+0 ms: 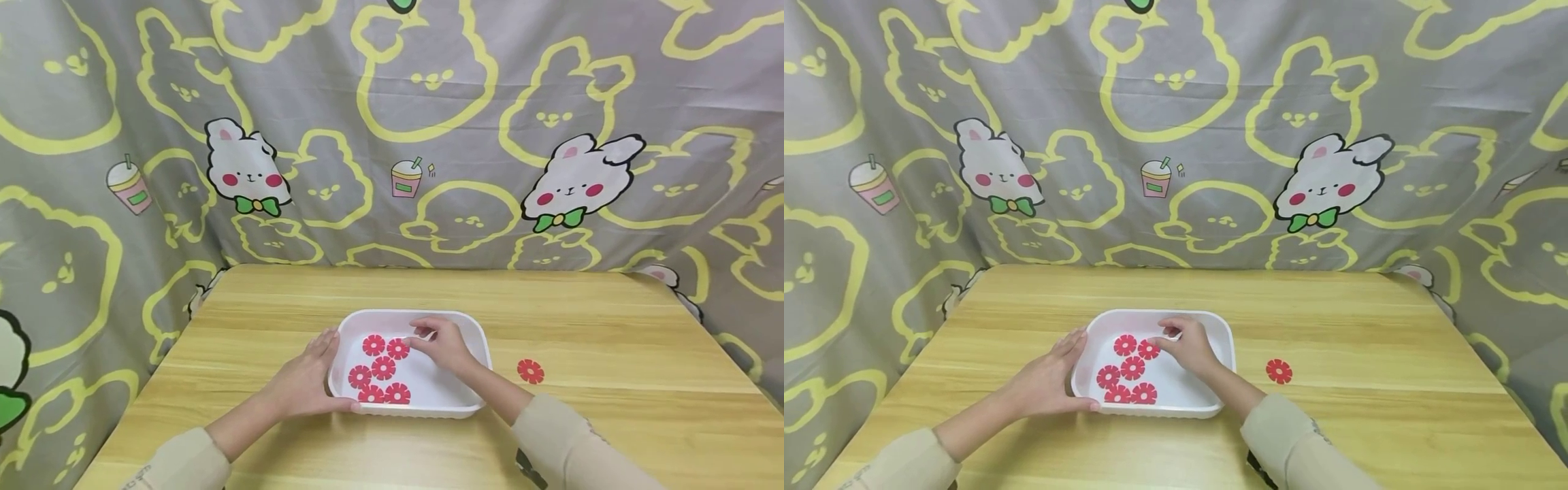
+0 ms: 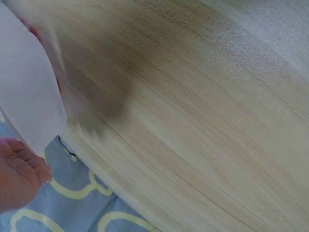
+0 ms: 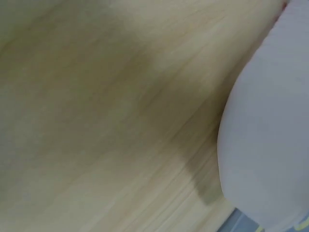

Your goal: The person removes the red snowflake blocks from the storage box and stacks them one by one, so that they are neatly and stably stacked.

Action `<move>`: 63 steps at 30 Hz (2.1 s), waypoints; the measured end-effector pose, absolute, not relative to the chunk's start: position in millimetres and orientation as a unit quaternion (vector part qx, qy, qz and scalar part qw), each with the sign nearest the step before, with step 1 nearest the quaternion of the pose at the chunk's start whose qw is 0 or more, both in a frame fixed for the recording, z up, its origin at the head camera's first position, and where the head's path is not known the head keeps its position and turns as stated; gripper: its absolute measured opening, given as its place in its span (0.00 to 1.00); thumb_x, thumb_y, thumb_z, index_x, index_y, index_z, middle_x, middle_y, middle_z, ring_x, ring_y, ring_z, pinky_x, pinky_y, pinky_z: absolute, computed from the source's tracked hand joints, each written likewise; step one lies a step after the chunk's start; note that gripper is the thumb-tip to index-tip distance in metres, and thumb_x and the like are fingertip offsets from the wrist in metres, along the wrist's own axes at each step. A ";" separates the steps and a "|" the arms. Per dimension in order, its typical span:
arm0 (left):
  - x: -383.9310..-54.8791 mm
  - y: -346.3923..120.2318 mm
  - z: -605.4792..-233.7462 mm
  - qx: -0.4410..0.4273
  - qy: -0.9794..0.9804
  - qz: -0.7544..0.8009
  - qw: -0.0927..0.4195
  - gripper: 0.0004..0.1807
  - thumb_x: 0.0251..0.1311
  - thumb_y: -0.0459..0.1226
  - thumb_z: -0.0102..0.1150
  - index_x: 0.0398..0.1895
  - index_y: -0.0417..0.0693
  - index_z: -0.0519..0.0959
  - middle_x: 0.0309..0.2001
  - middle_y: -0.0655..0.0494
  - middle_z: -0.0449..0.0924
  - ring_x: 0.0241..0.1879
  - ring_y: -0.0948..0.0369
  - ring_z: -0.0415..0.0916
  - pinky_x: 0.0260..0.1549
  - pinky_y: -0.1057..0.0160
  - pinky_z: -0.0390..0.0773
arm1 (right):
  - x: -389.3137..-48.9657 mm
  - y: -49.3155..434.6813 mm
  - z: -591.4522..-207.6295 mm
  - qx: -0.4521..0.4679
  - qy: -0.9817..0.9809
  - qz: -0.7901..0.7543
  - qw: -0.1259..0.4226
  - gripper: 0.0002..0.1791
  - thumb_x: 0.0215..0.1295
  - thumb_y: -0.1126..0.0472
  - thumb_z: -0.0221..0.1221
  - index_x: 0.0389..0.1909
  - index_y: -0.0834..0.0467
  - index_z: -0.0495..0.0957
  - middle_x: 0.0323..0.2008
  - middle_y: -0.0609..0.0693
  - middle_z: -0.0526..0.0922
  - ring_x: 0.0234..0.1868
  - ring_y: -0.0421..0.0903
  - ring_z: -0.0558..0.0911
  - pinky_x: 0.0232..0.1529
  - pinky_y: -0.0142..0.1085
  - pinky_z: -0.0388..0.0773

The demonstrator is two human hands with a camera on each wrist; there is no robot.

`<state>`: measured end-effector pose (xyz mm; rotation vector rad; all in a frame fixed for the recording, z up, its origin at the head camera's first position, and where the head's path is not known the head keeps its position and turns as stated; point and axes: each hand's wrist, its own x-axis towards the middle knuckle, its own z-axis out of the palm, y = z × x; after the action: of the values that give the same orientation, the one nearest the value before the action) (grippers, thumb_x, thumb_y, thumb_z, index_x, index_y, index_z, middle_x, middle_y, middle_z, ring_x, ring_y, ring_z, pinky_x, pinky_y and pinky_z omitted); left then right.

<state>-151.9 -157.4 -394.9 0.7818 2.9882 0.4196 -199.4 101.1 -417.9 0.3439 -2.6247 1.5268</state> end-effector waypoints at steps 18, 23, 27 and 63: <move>-153.0 -158.0 -397.5 0.246 0.959 0.140 0.014 0.65 0.36 0.70 0.59 0.67 0.28 0.55 0.69 0.33 0.53 0.69 0.43 0.53 0.65 0.48 0.62 | -212.0 88.5 -445.1 0.098 -0.864 0.493 -0.027 0.16 0.46 0.69 0.68 0.38 0.70 0.81 0.18 0.49 0.73 0.22 0.38 0.67 0.21 0.23 0.65; -153.7 -157.9 -398.0 0.247 0.959 0.135 0.012 0.65 0.36 0.70 0.60 0.66 0.28 0.55 0.68 0.33 0.54 0.68 0.43 0.54 0.64 0.48 0.62 | -212.0 88.4 -447.1 0.103 -0.869 0.482 -0.034 0.15 0.46 0.72 0.66 0.38 0.69 0.81 0.19 0.49 0.72 0.22 0.39 0.67 0.21 0.23 0.66; -153.5 -158.0 -397.8 0.246 0.960 0.134 0.014 0.65 0.36 0.70 0.60 0.66 0.28 0.56 0.68 0.33 0.55 0.68 0.43 0.55 0.64 0.47 0.62 | -212.2 88.7 -448.5 0.113 -0.873 0.472 -0.033 0.14 0.45 0.72 0.66 0.37 0.68 0.82 0.18 0.48 0.72 0.22 0.38 0.67 0.21 0.24 0.65; -152.0 -157.5 -397.4 0.244 0.961 0.129 0.008 0.65 0.36 0.71 0.59 0.67 0.29 0.56 0.69 0.35 0.55 0.69 0.44 0.54 0.65 0.48 0.62 | -198.8 99.4 -411.7 0.127 -0.886 0.446 0.017 0.13 0.48 0.65 0.69 0.37 0.64 0.83 0.19 0.47 0.74 0.24 0.39 0.69 0.22 0.24 0.67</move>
<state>-152.0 -157.5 -397.4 0.7622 3.0053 0.4033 -198.8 99.4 -411.7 0.3945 -2.7517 1.3873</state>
